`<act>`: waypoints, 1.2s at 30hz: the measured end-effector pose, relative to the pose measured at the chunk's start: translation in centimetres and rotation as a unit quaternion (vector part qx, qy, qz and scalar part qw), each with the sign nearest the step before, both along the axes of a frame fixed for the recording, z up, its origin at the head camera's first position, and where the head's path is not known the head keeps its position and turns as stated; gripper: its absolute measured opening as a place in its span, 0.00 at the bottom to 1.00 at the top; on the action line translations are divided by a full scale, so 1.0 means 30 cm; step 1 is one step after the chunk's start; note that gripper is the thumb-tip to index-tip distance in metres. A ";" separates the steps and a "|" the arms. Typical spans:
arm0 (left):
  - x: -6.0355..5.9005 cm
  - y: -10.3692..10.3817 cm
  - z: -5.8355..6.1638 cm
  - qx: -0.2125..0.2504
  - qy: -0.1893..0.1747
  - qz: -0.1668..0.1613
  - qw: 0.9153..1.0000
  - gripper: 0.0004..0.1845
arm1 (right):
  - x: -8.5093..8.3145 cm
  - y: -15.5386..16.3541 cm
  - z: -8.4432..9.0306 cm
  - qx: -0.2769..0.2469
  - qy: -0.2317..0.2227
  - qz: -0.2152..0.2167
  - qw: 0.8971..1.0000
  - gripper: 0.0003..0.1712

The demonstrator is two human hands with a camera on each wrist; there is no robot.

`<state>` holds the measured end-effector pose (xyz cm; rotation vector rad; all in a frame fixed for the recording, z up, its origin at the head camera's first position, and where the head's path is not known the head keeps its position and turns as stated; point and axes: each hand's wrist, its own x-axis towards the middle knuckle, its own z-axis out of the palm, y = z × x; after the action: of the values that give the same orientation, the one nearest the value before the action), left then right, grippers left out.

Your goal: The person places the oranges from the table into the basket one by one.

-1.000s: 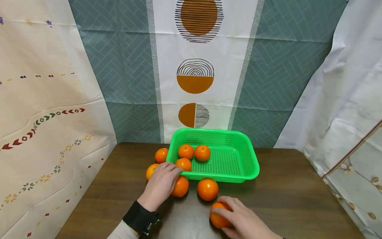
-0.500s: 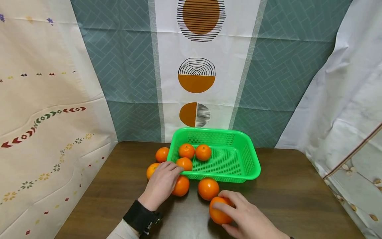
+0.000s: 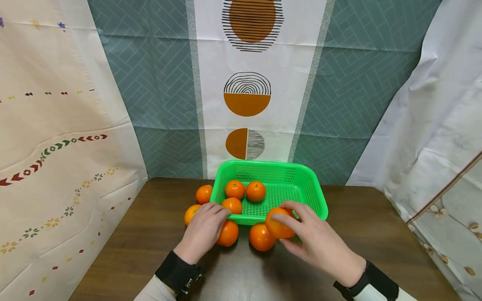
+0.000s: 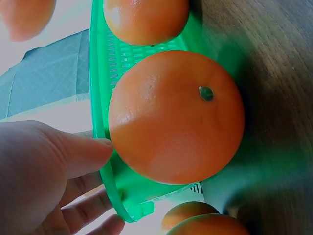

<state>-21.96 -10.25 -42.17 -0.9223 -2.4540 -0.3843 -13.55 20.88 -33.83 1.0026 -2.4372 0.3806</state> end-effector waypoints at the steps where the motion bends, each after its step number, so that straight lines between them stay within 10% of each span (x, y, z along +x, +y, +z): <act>1: -0.002 0.000 0.000 0.002 0.000 -0.001 1.000 0.09 | -0.015 -0.002 0.004 -0.002 -0.005 -0.005 1.000 0.38; 18: 0.003 -0.002 0.000 -0.009 0.004 0.006 1.000 0.09 | -0.252 -0.079 -0.017 0.000 -0.084 -0.099 0.992 0.33; 36: 0.004 -0.002 -0.003 0.002 0.001 0.000 1.000 0.09 | -0.346 -0.145 -0.086 0.018 -0.213 -0.138 0.967 0.30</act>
<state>-21.86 -10.31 -42.25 -0.9209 -2.4502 -0.3893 -23.93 16.51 -36.40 0.6252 -2.9298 0.4963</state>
